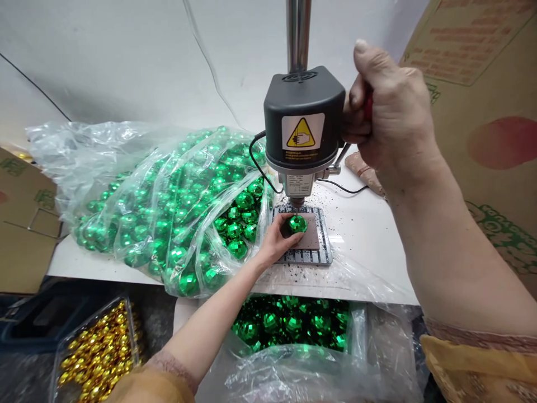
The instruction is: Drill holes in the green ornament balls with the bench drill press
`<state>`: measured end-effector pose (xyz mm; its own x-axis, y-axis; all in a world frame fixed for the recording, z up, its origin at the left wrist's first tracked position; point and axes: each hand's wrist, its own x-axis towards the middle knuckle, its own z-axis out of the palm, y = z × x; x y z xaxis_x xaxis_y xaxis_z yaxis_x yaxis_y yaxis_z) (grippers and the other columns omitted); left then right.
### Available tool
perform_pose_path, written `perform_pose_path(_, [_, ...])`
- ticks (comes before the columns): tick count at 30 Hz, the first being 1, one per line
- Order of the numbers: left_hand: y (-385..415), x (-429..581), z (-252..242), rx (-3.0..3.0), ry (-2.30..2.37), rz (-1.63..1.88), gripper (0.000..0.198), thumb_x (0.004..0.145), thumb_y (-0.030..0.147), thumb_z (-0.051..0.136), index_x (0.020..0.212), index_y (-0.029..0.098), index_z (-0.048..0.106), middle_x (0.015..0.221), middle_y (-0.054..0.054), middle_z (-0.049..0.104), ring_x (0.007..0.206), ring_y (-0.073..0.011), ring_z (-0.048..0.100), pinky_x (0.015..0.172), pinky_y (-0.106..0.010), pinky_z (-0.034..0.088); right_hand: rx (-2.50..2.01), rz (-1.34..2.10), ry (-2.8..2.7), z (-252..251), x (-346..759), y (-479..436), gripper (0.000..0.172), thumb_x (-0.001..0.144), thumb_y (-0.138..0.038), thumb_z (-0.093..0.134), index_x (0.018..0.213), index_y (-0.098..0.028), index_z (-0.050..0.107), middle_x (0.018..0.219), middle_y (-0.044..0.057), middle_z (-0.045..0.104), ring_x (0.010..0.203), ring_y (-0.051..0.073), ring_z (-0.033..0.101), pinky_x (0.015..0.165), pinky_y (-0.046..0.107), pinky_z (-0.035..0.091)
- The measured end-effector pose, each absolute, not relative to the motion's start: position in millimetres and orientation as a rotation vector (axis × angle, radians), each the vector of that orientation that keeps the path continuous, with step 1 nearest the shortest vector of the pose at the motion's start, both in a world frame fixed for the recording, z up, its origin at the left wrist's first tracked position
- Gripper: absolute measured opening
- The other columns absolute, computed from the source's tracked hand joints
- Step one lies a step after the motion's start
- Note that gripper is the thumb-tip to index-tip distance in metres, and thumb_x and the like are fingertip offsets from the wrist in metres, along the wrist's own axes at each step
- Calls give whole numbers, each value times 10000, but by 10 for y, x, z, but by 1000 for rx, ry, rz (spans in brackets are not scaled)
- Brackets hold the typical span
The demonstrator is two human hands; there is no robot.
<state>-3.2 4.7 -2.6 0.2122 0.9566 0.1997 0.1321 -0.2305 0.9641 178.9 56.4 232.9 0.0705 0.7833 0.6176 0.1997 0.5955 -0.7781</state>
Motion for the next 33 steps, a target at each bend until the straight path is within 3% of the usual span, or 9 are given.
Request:
perform_pose_path(3, [42,-40,-59,1569,1037,1127,516,769,313,782,1197,196,520,1141,-80,664,1051,-212,641,941,-355,513,-836,881,-1179,2339,1703,495,574,1008,-354,396,459,-200,328,368,-76,317,288,-1,250,357,226,116])
perform_pose_path(5, [36,-41,-62,1572,1026,1130,517,777,321,777,1203,198,512,1152,-82,658,1064,-214,637,958,-362,507,-730,846,-1133,2312,1654,452,593,982,-355,465,421,-197,353,345,-74,316,268,9,245,331,222,96])
perform_pose_path(9, [28,-39,-56,1595,1030,1136,528,783,345,773,1216,198,509,1161,-86,657,1079,-222,635,977,-376,504,-463,659,-1111,2162,1599,354,590,795,-469,714,354,-207,422,298,-58,326,248,59,260,310,271,83])
perform_pose_path(15, [43,-51,-90,1609,1046,1126,538,782,358,773,1223,202,506,1154,-81,655,1062,-215,633,958,-369,512,-332,420,-1147,1896,1566,161,542,906,-221,571,390,-181,409,335,-78,270,306,34,305,411,233,233])
perform_pose_path(21, [39,-46,-73,1617,1029,1143,525,785,358,769,1212,199,509,1134,-74,655,1039,-207,630,937,-351,506,-351,364,-1197,1700,1604,25,519,857,-276,663,398,-178,440,367,-61,332,323,59,342,388,275,231])
perform_pose_path(29, [37,-51,-65,1638,1044,1127,534,794,379,764,1224,201,503,1132,-75,652,1020,-203,626,909,-343,518,-321,206,-1214,1547,1578,0,557,906,-247,589,408,-165,353,357,-71,307,321,42,334,425,271,295])
perform_pose_path(33, [44,-63,-80,1654,1037,1113,531,801,366,757,1234,206,495,1121,-70,649,1022,-202,623,917,-350,516,-286,130,-1201,1489,1556,55,576,908,-236,565,396,-157,313,368,-66,305,329,36,312,425,268,268])
